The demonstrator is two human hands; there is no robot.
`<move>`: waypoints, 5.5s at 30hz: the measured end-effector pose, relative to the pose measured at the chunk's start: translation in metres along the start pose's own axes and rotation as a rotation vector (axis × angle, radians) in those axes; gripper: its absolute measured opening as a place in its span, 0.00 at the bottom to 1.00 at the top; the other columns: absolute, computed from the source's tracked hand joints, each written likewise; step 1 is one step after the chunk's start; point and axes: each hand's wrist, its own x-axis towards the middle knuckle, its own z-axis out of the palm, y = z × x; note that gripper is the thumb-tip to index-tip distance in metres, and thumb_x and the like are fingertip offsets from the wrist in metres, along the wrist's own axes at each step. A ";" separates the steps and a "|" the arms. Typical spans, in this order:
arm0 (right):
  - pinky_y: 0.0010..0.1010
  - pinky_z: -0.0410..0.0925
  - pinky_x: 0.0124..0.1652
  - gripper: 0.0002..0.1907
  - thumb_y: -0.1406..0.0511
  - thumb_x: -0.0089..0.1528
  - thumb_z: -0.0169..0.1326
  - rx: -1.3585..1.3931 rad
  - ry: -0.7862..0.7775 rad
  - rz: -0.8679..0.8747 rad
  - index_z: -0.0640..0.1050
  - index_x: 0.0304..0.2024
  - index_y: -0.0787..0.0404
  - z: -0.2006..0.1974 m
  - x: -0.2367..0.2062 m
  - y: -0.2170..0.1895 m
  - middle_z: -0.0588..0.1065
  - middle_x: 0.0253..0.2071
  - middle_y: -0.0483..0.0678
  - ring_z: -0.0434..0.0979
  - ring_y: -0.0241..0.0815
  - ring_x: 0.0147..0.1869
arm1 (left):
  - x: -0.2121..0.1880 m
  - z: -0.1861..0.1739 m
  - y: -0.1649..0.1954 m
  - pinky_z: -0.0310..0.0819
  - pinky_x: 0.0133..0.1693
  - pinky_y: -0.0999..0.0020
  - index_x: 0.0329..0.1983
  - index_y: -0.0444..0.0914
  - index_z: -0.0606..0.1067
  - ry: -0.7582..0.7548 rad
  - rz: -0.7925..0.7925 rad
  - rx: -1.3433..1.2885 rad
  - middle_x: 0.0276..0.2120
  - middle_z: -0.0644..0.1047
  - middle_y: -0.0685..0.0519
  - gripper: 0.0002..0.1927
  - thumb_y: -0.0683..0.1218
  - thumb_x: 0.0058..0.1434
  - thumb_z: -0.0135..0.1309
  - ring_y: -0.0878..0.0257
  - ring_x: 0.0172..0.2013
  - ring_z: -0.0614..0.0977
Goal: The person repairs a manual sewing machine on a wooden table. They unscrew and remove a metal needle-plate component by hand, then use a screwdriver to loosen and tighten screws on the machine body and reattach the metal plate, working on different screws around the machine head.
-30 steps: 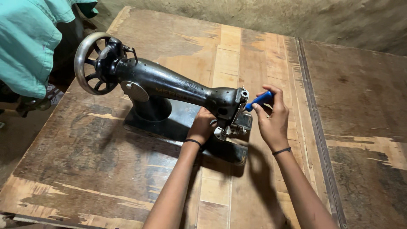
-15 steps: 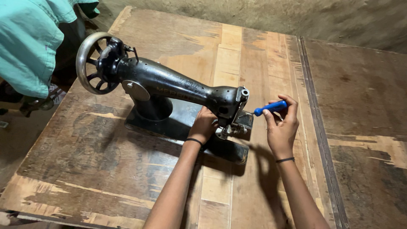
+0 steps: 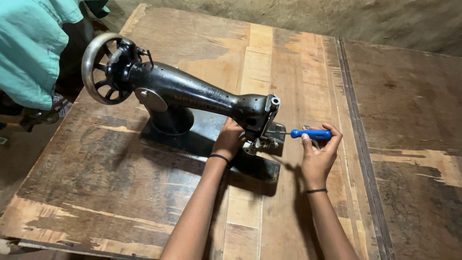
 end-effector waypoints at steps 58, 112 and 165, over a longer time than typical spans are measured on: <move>0.34 0.79 0.55 0.23 0.74 0.69 0.58 -0.005 0.010 0.123 0.62 0.61 0.63 -0.035 -0.029 0.038 0.66 0.55 0.48 0.74 0.37 0.54 | 0.010 0.014 0.033 0.74 0.55 0.60 0.28 0.42 0.80 0.096 -0.123 -0.076 0.41 0.75 0.54 0.09 0.44 0.46 0.69 0.54 0.53 0.75; 0.28 0.70 0.34 0.16 0.65 0.61 0.63 -0.294 -0.028 0.278 0.70 0.44 0.65 -0.015 -0.088 0.062 0.75 0.32 0.49 0.74 0.35 0.33 | -0.001 0.005 0.007 0.69 0.60 0.55 0.38 0.34 0.81 -0.001 -0.058 0.157 0.48 0.78 0.43 0.14 0.36 0.46 0.60 0.44 0.59 0.73; 0.27 0.70 0.34 0.13 0.63 0.68 0.57 -0.230 0.229 0.253 0.67 0.45 0.63 -0.013 -0.091 0.069 0.76 0.30 0.48 0.76 0.35 0.32 | 0.020 0.003 -0.052 0.73 0.48 0.55 0.35 0.31 0.78 -0.465 0.067 -0.014 0.39 0.79 0.36 0.09 0.39 0.58 0.48 0.42 0.45 0.80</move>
